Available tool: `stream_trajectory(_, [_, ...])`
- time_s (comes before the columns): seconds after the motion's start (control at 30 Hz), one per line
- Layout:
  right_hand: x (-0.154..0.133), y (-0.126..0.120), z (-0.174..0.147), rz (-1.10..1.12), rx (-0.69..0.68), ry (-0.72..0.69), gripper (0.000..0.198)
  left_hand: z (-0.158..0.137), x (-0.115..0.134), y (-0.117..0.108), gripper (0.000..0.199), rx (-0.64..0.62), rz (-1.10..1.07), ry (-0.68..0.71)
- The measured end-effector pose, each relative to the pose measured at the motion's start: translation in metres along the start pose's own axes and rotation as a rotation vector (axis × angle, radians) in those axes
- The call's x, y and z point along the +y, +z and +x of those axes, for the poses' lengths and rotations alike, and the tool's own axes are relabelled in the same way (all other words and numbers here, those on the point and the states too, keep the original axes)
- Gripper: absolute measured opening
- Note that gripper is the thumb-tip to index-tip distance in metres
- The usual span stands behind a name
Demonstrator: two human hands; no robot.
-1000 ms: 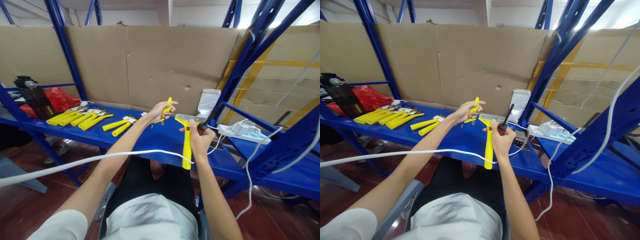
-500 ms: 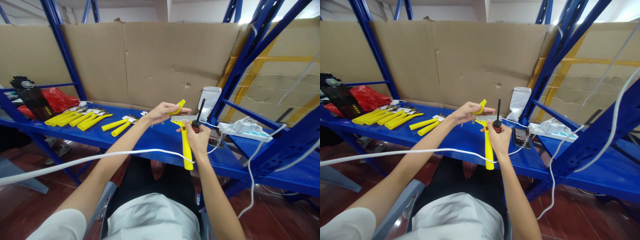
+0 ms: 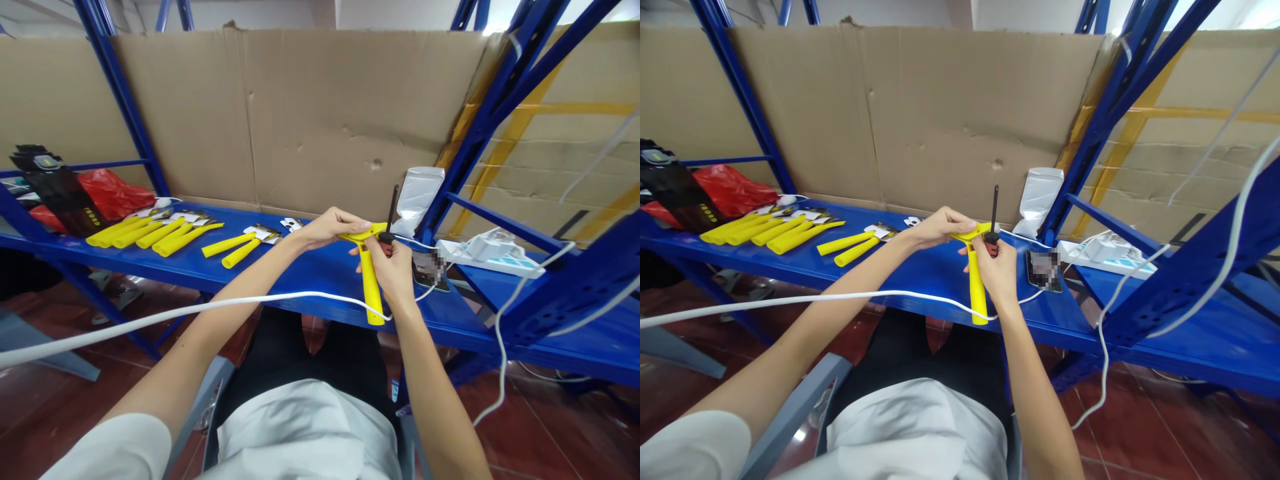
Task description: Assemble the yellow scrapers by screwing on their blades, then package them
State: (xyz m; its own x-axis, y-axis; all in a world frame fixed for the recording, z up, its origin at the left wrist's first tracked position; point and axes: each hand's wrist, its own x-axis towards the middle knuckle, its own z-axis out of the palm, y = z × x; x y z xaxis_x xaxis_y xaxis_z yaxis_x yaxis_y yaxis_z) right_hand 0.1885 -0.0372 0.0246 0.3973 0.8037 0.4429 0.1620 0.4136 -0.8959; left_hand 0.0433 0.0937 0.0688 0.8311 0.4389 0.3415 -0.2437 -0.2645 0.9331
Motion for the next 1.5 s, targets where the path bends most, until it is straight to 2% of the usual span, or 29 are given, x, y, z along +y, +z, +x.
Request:
stream_trajectory(0.2, [0.000,-0.001,0.001,0.063,-0.033,0.050,0.040,0.001,-0.002,-0.003,0.049,-0.008,0.010,-0.007])
stream_trajectory(0.47, [0.004,-0.001,0.000,0.092,-0.080,0.009,0.039,0.004,-0.004,-0.004,0.054,0.034,-0.038,-0.016])
stream_trajectory(0.63, [0.008,0.000,0.000,0.043,-0.066,0.006,0.044,0.004,-0.007,0.000,0.057,0.009,-0.036,0.012])
stream_trajectory(0.87, [0.006,0.000,0.000,0.053,-0.023,-0.019,0.039,0.003,-0.003,-0.001,0.052,-0.012,-0.032,0.044])
stream_trajectory(1.0, [0.005,0.000,-0.001,0.019,-0.026,-0.031,0.037,0.000,0.001,-0.002,0.057,0.049,-0.010,0.015])
stream_trajectory(1.13, [0.003,0.001,-0.002,-0.009,-0.023,-0.030,0.039,-0.002,0.004,0.000,0.068,0.044,-0.030,0.008])
stream_trajectory(1.33, [-0.001,0.003,-0.004,-0.017,-0.020,-0.044,0.044,0.001,0.004,-0.001,0.052,0.088,-0.023,0.028])
stream_trajectory(1.5, [0.000,0.003,-0.005,-0.061,0.000,-0.065,0.050,0.004,0.000,-0.003,0.048,0.130,-0.010,0.041])
